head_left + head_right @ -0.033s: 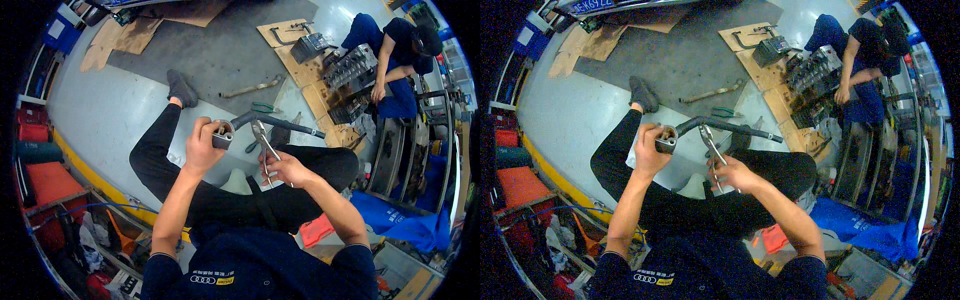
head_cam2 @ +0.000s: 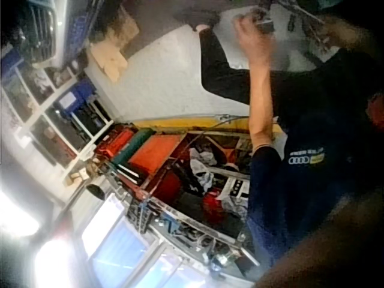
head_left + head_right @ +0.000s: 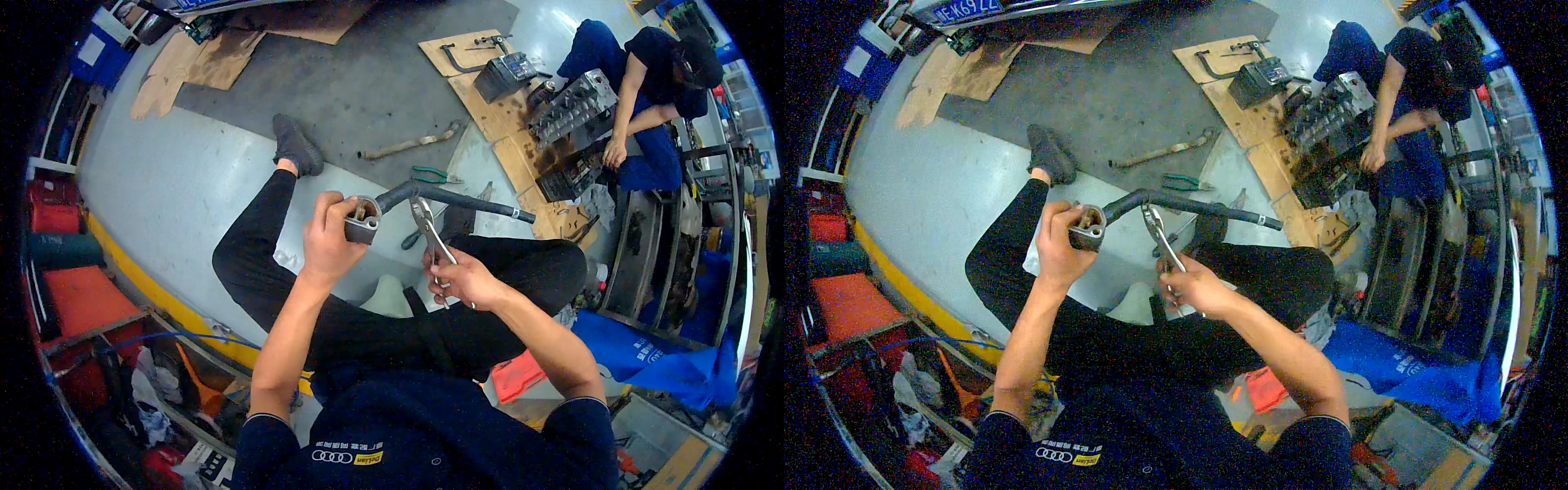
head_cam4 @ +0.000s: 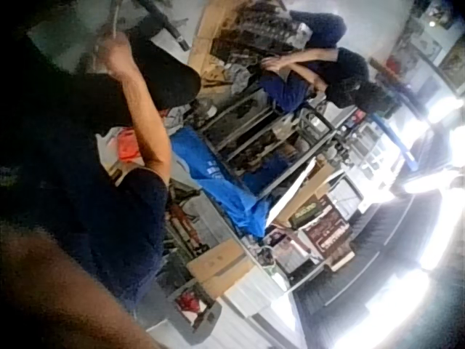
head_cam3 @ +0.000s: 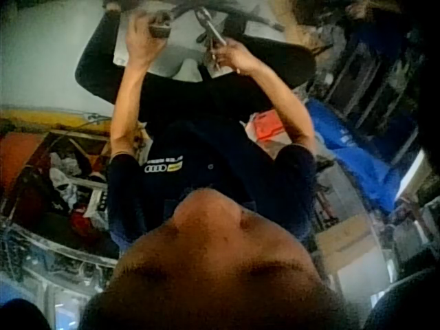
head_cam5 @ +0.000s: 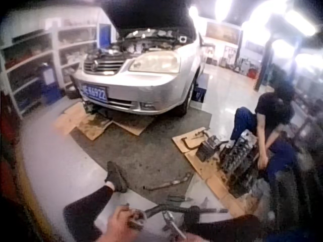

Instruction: The person sits on the floor of a garage and assembles a car exhaust pipe by connecting a metal pipe to a rubber hose. They use pliers to tighten a clamp on the hose and a wrench to secure a bolt on the metal pipe. The person also handles a small plastic bag containing a part.

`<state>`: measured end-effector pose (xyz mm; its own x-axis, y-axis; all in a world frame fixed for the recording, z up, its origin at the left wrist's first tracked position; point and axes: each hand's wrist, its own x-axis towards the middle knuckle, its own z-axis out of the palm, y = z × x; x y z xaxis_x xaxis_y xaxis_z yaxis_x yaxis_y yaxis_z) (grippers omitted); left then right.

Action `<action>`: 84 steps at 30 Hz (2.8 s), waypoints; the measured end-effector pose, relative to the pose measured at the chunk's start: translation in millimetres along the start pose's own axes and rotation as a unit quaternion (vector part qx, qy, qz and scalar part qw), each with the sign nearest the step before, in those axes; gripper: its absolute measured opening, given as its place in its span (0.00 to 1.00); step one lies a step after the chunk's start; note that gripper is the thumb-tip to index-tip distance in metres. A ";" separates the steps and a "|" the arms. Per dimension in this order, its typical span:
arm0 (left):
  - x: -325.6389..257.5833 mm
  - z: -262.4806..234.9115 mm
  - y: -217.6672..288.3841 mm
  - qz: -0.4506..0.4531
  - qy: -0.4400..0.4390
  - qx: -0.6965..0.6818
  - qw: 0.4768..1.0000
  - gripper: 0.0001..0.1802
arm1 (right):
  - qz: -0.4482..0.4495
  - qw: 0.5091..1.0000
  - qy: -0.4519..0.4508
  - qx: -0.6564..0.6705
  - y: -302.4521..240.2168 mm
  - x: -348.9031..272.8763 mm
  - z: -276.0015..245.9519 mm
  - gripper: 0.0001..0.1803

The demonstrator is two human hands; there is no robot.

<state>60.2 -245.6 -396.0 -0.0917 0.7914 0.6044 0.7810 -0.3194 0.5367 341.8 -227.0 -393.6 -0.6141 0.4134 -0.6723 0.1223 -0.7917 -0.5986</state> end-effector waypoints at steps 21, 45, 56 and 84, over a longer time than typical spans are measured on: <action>-17.9 17.7 -3.2 -0.211 0.053 -0.096 0.971 0.33 | -0.161 0.892 0.064 -0.417 9.8 11.9 39.3 0.18; -6.9 10.3 17.3 -0.377 0.026 -0.176 0.909 0.31 | -0.168 0.889 0.076 -0.420 11.4 18.1 39.7 0.15; -13.4 16.5 10.6 -0.401 0.049 -0.205 0.891 0.31 | -0.204 0.879 0.073 -0.424 11.8 27.5 40.4 0.14; -9.0 12.6 15.7 -0.416 0.062 -0.243 0.874 0.30 | -0.160 0.902 0.057 -0.397 6.3 26.2 45.6 0.16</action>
<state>81.1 -251.2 -400.5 -0.5931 0.8020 -0.0709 0.0606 0.1323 0.9894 290.9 -241.7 -395.1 -0.6380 0.6439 -0.4223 0.4999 -0.0708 -0.8632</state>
